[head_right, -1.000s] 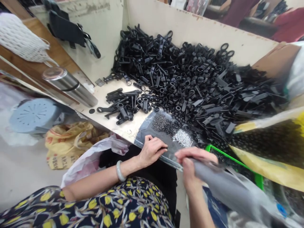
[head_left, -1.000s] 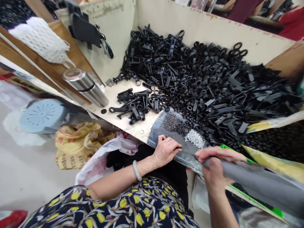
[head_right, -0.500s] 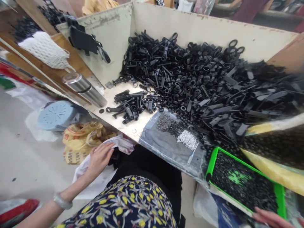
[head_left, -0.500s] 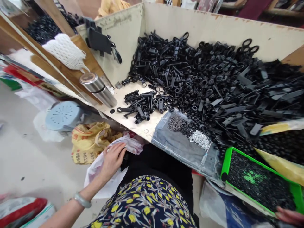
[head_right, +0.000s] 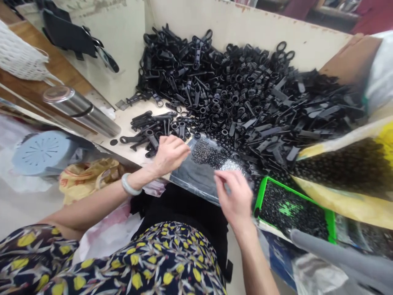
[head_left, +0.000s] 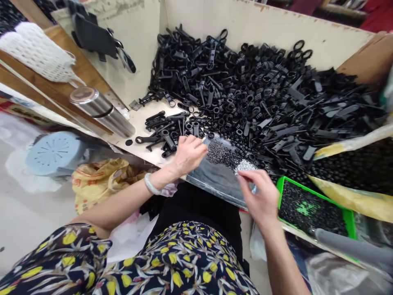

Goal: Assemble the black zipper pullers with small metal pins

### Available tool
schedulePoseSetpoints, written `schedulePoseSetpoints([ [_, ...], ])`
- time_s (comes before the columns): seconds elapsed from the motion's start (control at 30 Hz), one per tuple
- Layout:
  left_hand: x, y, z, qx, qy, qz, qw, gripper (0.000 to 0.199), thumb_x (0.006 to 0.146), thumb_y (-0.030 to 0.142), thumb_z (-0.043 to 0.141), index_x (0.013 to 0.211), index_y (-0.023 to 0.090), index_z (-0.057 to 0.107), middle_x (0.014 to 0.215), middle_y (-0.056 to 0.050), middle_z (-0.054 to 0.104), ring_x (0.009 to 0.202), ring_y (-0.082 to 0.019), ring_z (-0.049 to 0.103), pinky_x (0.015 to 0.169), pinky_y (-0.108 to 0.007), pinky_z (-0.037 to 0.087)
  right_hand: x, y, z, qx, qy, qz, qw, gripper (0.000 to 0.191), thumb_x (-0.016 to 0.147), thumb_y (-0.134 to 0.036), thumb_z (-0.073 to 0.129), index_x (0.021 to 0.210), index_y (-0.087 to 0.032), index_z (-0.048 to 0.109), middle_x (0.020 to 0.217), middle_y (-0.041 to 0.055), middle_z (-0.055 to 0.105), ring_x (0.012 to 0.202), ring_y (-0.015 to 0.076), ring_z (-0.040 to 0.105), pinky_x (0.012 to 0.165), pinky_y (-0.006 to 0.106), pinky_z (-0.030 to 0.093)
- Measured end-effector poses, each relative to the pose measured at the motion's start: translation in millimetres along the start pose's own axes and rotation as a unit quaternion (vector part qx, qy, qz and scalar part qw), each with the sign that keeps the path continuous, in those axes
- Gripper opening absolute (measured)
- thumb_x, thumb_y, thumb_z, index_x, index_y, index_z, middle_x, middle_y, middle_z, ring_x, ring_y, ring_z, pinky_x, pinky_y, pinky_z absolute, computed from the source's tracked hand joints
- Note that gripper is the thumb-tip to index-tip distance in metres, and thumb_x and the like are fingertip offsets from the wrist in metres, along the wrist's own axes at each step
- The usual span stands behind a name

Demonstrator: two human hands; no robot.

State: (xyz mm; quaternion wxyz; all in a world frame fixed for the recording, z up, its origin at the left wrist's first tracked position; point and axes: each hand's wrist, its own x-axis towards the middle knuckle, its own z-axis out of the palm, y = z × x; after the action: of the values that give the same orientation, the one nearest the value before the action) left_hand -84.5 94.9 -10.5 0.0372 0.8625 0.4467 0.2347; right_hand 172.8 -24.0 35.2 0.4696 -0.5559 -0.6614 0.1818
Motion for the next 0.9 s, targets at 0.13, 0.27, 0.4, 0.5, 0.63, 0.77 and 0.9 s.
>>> schedulePoseSetpoints([
  [0.13,-9.3,31.3,22.3,-0.035,-0.050,0.036,0.997,0.025,0.106,0.029,0.048,0.099,0.023,0.071,0.093,-0.007,0.069,0.098,-0.027,0.057,0.087,-0.045,0.032,20.7,44.9,61.5,-0.155,-0.101,-0.043,0.982,0.017,0.104,-0.028,0.057,0.103,-0.024,0.074,0.091,0.0043,0.069,0.085,0.0204,0.064,0.082,0.037,0.049],
  [0.27,-8.2,37.8,39.2,-0.024,-0.058,-0.001,0.998,0.020,0.103,0.023,0.050,0.102,0.020,0.070,0.097,-0.009,0.069,0.100,-0.028,0.056,0.085,-0.046,0.032,25.3,59.6,77.2,-0.205,-0.141,-0.044,0.968,0.017,0.104,-0.027,0.057,0.105,-0.023,0.073,0.095,0.0046,0.069,0.087,0.0198,0.062,0.081,0.034,0.046],
  [0.4,-12.0,31.5,40.3,-0.043,-0.054,-0.029,0.997,0.012,0.098,0.022,0.058,0.099,0.020,0.070,0.096,-0.006,0.070,0.100,-0.027,0.057,0.085,-0.046,0.032,26.2,60.1,80.7,-0.240,-0.169,-0.057,0.954,0.019,0.104,-0.025,0.057,0.111,-0.025,0.074,0.098,0.0048,0.069,0.093,0.0215,0.061,0.080,0.035,0.042],
  [0.5,-20.3,28.9,32.6,-0.080,-0.043,-0.050,0.995,0.010,0.095,0.019,0.061,0.096,0.023,0.070,0.098,-0.003,0.071,0.102,-0.025,0.058,0.086,-0.046,0.031,25.9,60.0,81.9,-0.250,-0.176,-0.071,0.950,0.021,0.100,-0.017,0.057,0.106,-0.026,0.075,0.098,0.0043,0.068,0.094,0.0214,0.060,0.080,0.036,0.039],
  [0.63,-26.3,28.2,24.1,-0.096,-0.019,-0.089,0.991,0.015,0.094,0.014,0.058,0.094,0.024,0.070,0.100,-0.003,0.072,0.103,-0.024,0.059,0.089,-0.046,0.031,26.7,58.8,82.7,-0.232,-0.151,-0.060,0.959,0.025,0.095,-0.010,0.056,0.102,-0.025,0.075,0.101,0.0045,0.066,0.094,0.0204,0.060,0.082,0.036,0.041],
  [0.77,-24.7,28.0,24.4,-0.082,-0.012,-0.105,0.991,0.018,0.095,0.013,0.056,0.098,0.023,0.071,0.103,-0.004,0.073,0.104,-0.025,0.058,0.089,-0.047,0.031,27.7,56.9,85.3,-0.266,-0.164,-0.095,0.945,0.034,0.095,-0.010,0.056,0.119,-0.027,0.074,0.105,0.0061,0.066,0.094,0.0221,0.060,0.079,0.037,0.040],
  [0.9,-24.0,30.2,24.8,-0.086,-0.010,-0.107,0.991,0.019,0.096,0.013,0.055,0.097,0.024,0.071,0.102,-0.004,0.073,0.104,-0.025,0.059,0.089,-0.047,0.031,22.9,57.7,78.3,-0.249,-0.149,-0.094,0.952,0.031,0.094,-0.008,0.056,0.109,-0.025,0.077,0.103,0.0057,0.066,0.094,0.0215,0.061,0.082,0.037,0.043],
])
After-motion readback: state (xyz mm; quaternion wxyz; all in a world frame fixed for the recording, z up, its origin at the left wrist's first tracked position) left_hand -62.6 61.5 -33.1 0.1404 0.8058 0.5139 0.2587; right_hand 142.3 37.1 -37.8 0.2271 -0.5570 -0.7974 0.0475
